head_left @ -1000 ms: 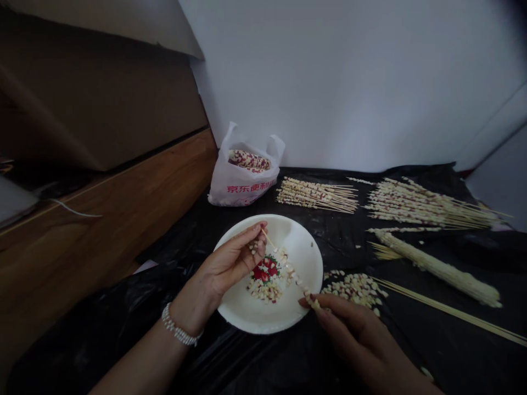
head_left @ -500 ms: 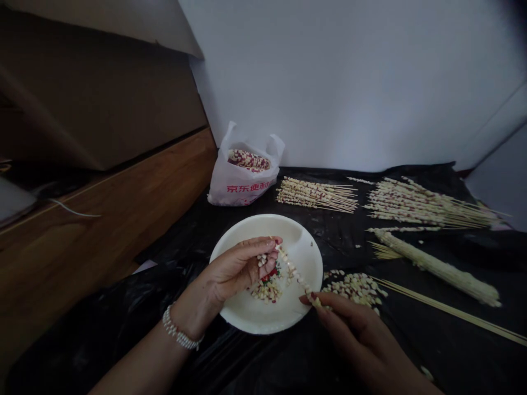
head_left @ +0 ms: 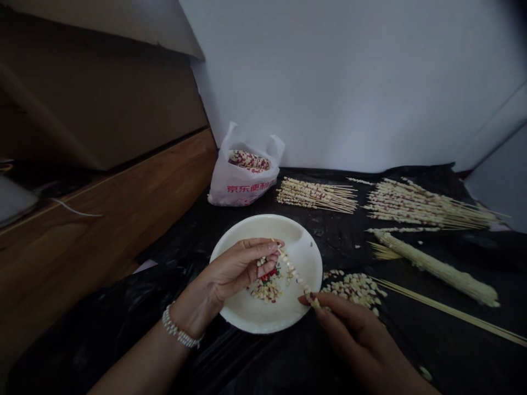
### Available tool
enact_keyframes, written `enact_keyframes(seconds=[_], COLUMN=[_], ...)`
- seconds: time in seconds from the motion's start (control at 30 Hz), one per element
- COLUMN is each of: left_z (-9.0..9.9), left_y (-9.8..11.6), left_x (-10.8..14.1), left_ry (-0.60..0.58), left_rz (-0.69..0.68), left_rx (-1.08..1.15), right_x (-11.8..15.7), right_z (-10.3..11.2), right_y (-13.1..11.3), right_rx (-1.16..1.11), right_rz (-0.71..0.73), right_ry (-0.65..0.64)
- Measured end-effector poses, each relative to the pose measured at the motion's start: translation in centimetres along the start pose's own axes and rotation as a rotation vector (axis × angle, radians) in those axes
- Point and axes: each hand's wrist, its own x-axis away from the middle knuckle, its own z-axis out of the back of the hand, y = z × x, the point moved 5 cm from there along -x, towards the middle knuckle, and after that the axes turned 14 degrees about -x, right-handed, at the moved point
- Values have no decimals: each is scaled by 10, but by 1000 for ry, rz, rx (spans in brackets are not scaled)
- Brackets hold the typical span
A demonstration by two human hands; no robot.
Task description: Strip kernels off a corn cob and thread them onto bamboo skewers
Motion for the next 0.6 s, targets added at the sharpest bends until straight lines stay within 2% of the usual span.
enact_keyframes(seconds=[0.17, 0.3, 0.4, 0.6], left_z=[-2, -4, 1, 12], left_y=[-5, -1, 3, 9], left_x=[-1, -1, -1, -1], left_ry=[-24, -29, 16, 166], left_rz=[25, -1, 2, 14], left_rx=[-40, 105, 245, 378], right_x=[-2, -3, -4, -3], right_z=[0, 4, 7, 8], right_y=[1, 1, 2, 2], right_rx=[-23, -41, -33, -18], right_rz=[-20, -38, -48, -24], right_ry=[-11, 11, 32, 18])
